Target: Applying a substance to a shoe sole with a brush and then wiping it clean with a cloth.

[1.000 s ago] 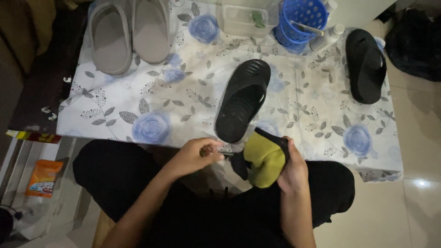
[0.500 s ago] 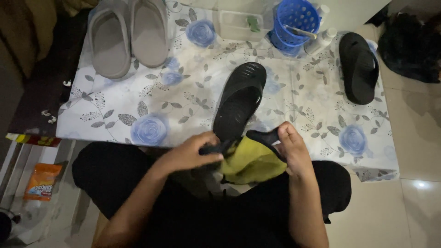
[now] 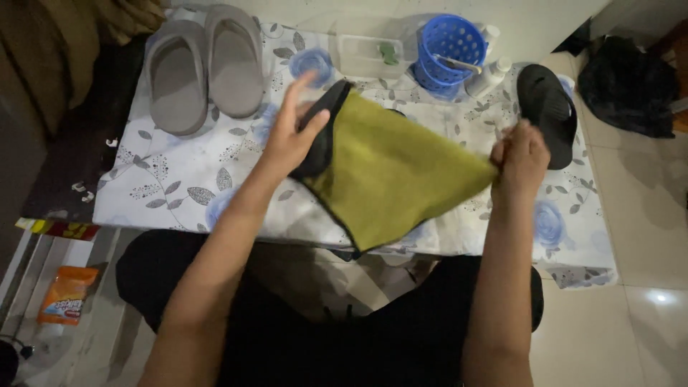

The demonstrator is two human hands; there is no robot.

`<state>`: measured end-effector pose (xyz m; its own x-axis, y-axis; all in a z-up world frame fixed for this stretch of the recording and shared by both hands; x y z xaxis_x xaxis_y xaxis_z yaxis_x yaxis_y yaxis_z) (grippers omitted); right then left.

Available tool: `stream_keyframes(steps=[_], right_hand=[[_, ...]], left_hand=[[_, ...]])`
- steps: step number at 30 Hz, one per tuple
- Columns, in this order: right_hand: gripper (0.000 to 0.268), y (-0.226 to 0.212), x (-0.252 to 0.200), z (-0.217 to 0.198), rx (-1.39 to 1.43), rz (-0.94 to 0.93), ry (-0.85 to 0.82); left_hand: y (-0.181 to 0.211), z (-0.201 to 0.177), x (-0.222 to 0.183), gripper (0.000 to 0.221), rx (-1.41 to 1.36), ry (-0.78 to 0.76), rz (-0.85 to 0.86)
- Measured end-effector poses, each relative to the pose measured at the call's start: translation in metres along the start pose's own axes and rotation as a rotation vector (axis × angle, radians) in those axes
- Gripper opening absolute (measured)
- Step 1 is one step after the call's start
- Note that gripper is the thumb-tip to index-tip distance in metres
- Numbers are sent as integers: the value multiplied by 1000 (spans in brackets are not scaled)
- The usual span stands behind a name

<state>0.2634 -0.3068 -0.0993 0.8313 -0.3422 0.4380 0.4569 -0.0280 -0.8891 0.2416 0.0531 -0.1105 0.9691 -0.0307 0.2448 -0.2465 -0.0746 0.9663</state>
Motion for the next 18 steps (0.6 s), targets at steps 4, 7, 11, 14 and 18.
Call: stream_keyframes(steps=[4, 7, 11, 14, 18], right_hand=[[22, -17, -17, 26, -624, -744, -2], [44, 33, -67, 46, -738, -511, -121], [80, 75, -116, 95, -695, -174, -502], [77, 62, -132, 114, -576, 124, -525], [60, 78, -129, 103, -823, -19, -405]], left_hand=[[-15, 13, -6, 74, 644, 394, -124], [-4, 51, -16, 56, 712, 254, 38], [-48, 98, -7, 74, 929, -77, -55], [-64, 111, -10, 64, 1053, 2, -42], [-84, 120, -9, 49, 1197, 178, 114]])
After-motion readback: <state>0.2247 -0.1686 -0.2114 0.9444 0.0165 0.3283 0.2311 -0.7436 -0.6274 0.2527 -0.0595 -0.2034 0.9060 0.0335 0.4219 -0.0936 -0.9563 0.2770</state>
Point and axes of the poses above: each hand's wrist, its own x-axis towards the middle knuckle, its own z-axis out of the palm, y = z × x, the point moved 6 cm from there along x, towards the middle knuckle, and after that the axes turned 12 degrees about -z, right-handed, at the moved point
